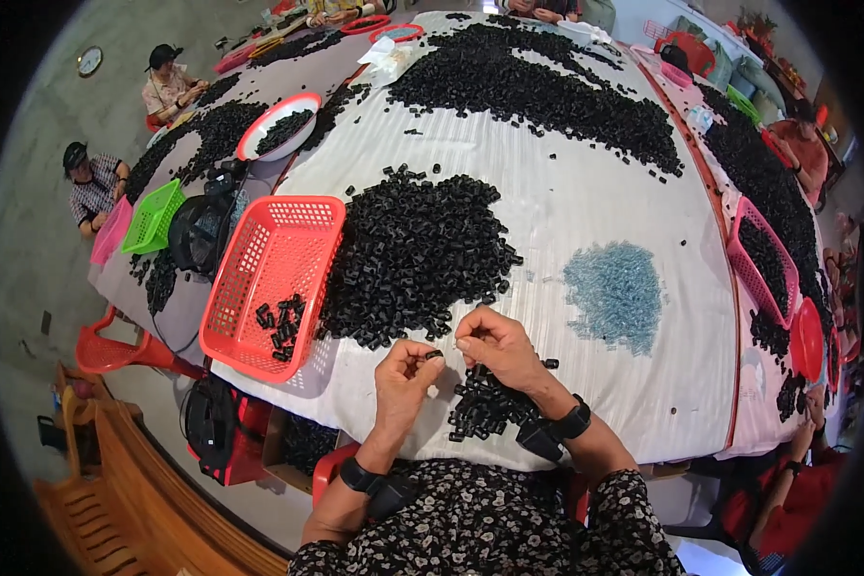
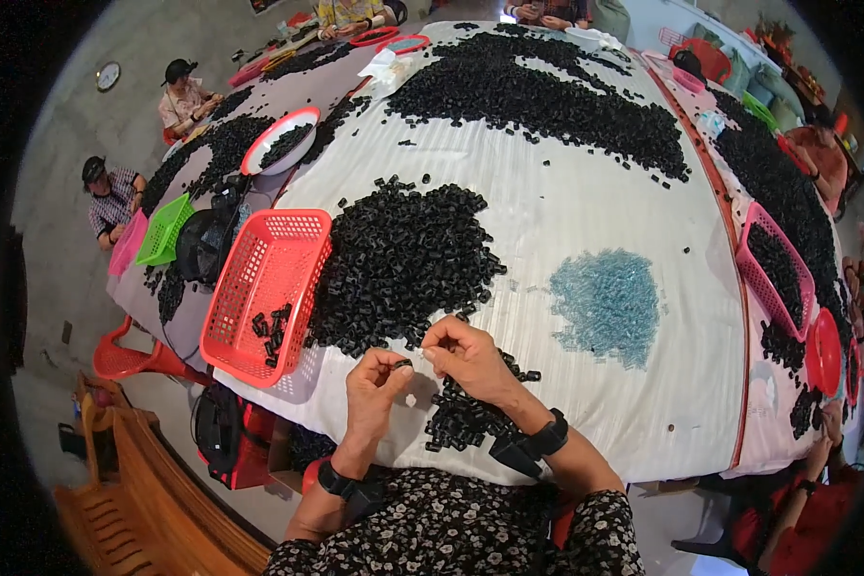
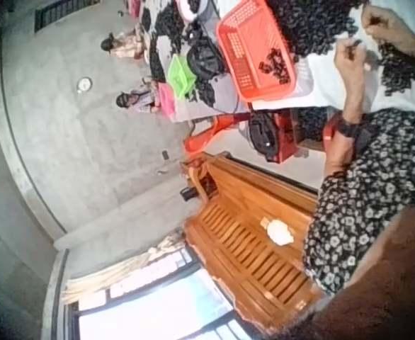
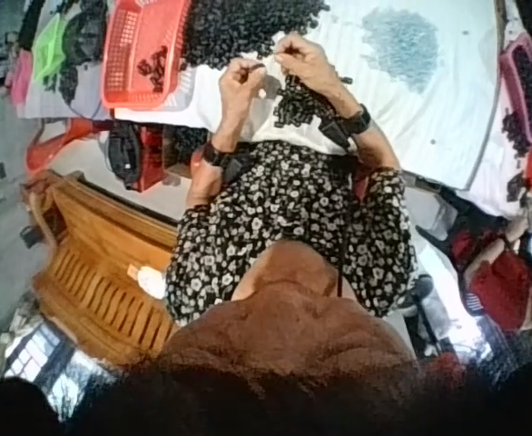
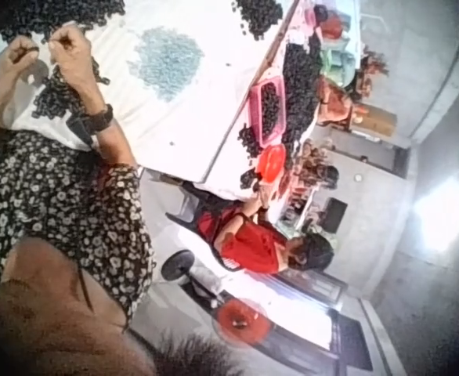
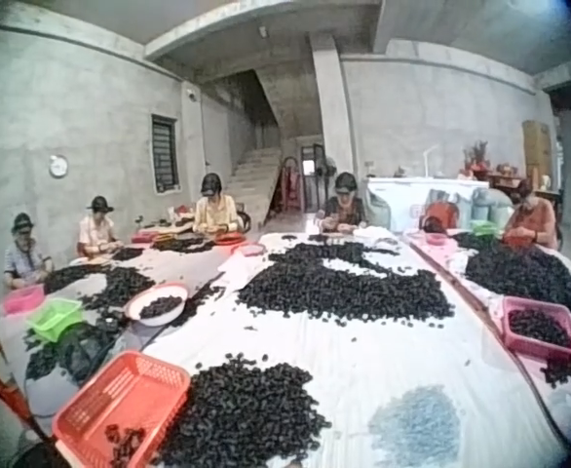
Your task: Assembling small black plastic components by hand at a workbench.
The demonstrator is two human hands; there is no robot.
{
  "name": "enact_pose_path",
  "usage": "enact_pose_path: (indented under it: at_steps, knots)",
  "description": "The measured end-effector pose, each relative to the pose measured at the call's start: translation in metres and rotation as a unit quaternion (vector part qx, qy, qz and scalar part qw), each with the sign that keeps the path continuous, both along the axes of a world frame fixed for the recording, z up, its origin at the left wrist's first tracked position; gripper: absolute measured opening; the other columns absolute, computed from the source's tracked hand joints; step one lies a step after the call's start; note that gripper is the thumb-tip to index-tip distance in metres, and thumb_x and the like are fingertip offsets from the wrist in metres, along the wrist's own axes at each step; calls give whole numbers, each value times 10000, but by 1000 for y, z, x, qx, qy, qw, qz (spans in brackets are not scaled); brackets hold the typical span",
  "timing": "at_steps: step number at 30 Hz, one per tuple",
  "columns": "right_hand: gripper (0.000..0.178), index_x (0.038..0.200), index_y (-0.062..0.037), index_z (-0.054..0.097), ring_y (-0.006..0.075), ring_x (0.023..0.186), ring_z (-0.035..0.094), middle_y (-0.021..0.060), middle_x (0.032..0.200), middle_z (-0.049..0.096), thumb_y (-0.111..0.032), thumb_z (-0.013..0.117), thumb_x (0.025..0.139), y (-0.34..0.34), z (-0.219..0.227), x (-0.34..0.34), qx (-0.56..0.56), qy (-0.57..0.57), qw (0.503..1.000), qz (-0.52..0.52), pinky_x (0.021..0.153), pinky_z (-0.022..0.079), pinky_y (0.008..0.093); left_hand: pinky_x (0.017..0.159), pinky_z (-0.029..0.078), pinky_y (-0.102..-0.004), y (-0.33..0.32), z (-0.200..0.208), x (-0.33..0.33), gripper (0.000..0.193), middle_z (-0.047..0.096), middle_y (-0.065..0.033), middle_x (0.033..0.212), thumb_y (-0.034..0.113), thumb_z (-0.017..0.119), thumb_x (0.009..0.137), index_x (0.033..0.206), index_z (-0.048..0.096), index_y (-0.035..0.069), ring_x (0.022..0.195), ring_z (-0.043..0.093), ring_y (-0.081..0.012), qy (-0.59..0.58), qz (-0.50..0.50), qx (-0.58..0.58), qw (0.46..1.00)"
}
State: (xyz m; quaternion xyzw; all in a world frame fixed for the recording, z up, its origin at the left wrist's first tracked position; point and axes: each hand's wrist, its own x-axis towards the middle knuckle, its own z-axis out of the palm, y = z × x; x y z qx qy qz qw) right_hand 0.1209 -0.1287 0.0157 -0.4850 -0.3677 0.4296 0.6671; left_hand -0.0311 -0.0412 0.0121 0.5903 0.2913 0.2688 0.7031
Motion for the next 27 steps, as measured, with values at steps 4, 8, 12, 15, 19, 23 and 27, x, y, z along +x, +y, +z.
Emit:
enact_pose_path:
  at_steps: [4, 8, 12, 15, 19, 23, 27]
  knots:
    - [77, 893, -25, 538, 32, 632, 499, -15, 764, 534, -94, 566, 875, -1, 4, -6, 4, -3, 999, 34, 555, 436, 191, 611, 463, -191, -7, -5, 1, 134, 606, -54, 827, 4, 620, 811, 871, 500, 8, 688, 574, -78, -41, 0, -4, 999]
    - [84, 897, -25, 540, 30, 630, 498, -15, 762, 534, -102, 566, 878, -3, 6, -7, 11, -4, 1000, 28, 549, 432, 188, 584, 448, -175, -14, 0, 1, 142, 609, -48, 809, -13, 621, 803, 862, 493, 7, 672, 560, -58, -60, 14, -31, 998]
    - [102, 918, -23, 544, 36, 633, 503, -14, 762, 536, -112, 576, 879, -2, 3, -8, 3, 1, 998, 56, 556, 437, 186, 582, 441, -171, -13, 0, -3, 108, 612, -32, 794, -3, 620, 809, 878, 537, -10, 666, 547, -45, 0, -14, 42, 999]
    - [115, 924, -25, 551, 37, 634, 507, -16, 750, 542, -125, 586, 879, -3, 3, -7, -2, -7, 998, 69, 560, 435, 181, 582, 433, -168, -14, -2, -5, 100, 609, -9, 766, 16, 628, 815, 897, 581, -17, 665, 533, -32, 20, -17, 60, 998]
    - [108, 903, -29, 553, 30, 623, 480, -28, 726, 531, -125, 593, 873, -2, 6, -7, -14, -89, 992, 83, 550, 403, 177, 602, 478, -188, -10, -3, -15, 100, 633, -43, 802, 27, 604, 844, 931, 607, -23, 666, 580, -67, 10, -40, 68, 997]
    - [105, 894, -27, 548, 31, 617, 468, -27, 724, 529, -118, 596, 868, -3, 0, -9, -35, -88, 989, 115, 547, 396, 181, 605, 481, -201, -8, 1, -23, 116, 628, -53, 793, 42, 594, 855, 943, 605, -32, 670, 581, -80, 24, -45, 31, 998]
    - [105, 840, -35, 540, 29, 598, 447, -40, 700, 501, -116, 605, 858, -1, 3, -20, -44, -5, 992, 118, 521, 377, 189, 617, 480, -225, 0, -5, -34, 113, 624, -72, 791, 32, 584, 856, 943, 601, -39, 669, 576, -105, -1, -76, -26, 997]
